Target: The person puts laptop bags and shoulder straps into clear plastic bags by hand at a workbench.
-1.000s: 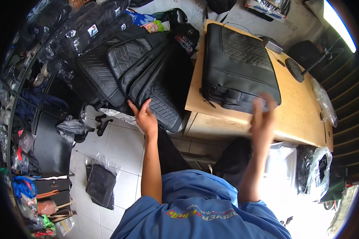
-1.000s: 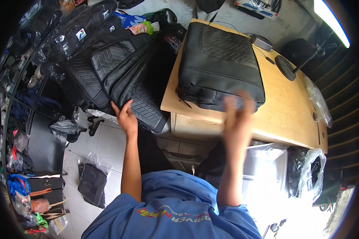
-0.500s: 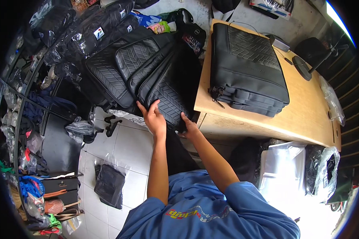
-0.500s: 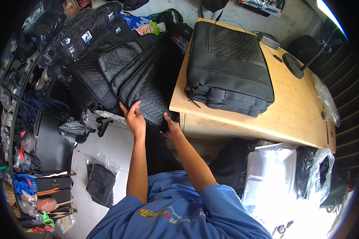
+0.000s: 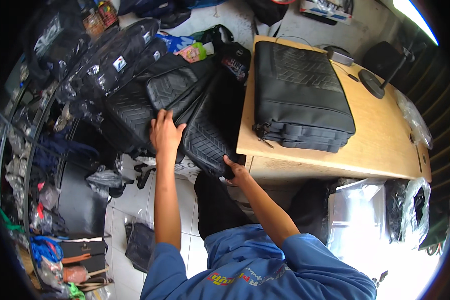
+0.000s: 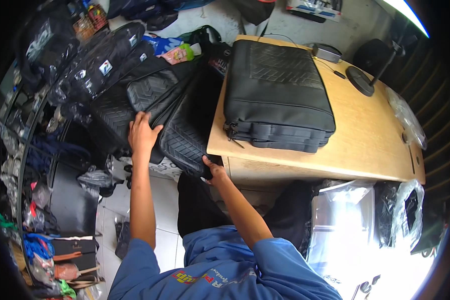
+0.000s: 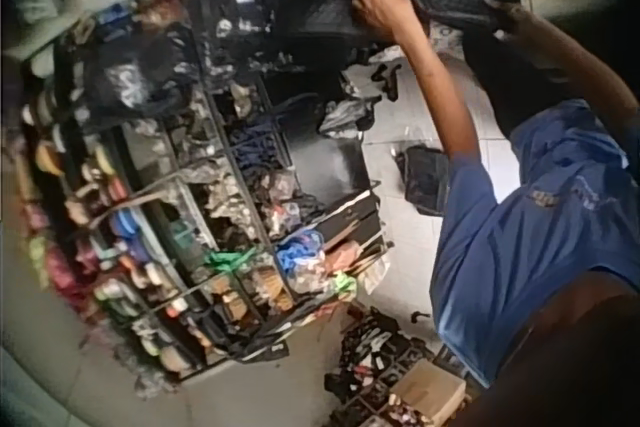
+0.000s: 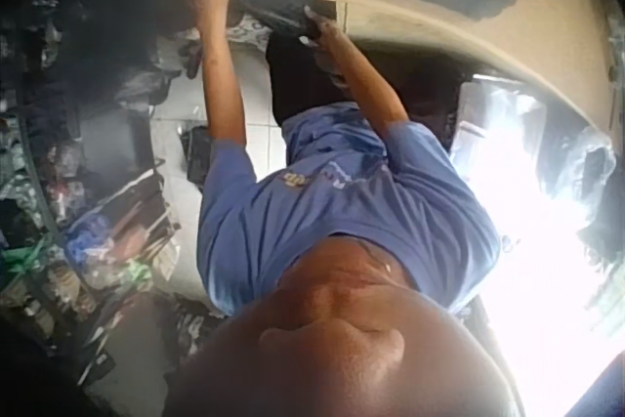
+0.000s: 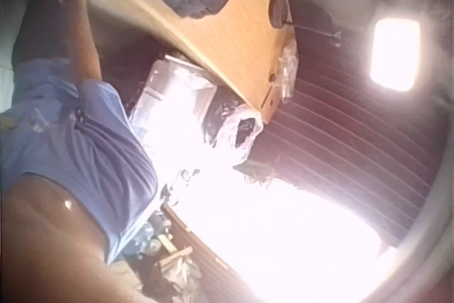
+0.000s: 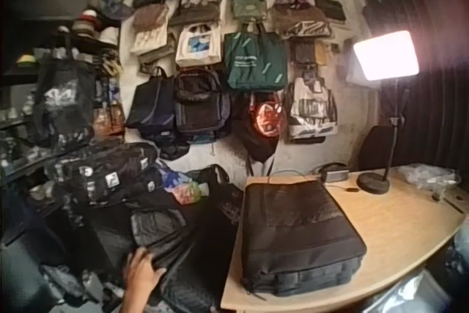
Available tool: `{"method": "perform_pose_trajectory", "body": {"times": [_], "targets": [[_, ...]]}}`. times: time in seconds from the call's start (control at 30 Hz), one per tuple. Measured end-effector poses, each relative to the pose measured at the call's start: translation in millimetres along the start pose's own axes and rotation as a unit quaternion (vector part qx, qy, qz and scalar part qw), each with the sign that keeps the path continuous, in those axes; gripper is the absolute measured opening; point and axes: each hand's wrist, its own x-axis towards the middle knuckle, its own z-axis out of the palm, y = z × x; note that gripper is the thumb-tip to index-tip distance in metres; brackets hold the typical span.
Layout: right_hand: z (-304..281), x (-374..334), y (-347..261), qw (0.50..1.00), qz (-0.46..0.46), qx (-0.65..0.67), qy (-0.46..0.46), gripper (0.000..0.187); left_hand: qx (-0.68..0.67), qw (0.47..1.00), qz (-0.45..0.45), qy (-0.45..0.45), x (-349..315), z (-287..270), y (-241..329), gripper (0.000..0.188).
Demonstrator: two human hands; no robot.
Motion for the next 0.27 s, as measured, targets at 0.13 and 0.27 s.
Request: {"method": "perform_pose_trajectory", "body": {"times": [0.13,0.27], "targets": [[5,-2,2,0.999,-0.02,-0.011,0.022,0.069,-0.057,0.997,0.044,-0.041,3,21,-29,0.035],[1,-6,1,0.997,-0.009,-0.073,0.027,0.073,-0.119,0.991,0.059,-0.032,-1,48,-53,0.038]]}}
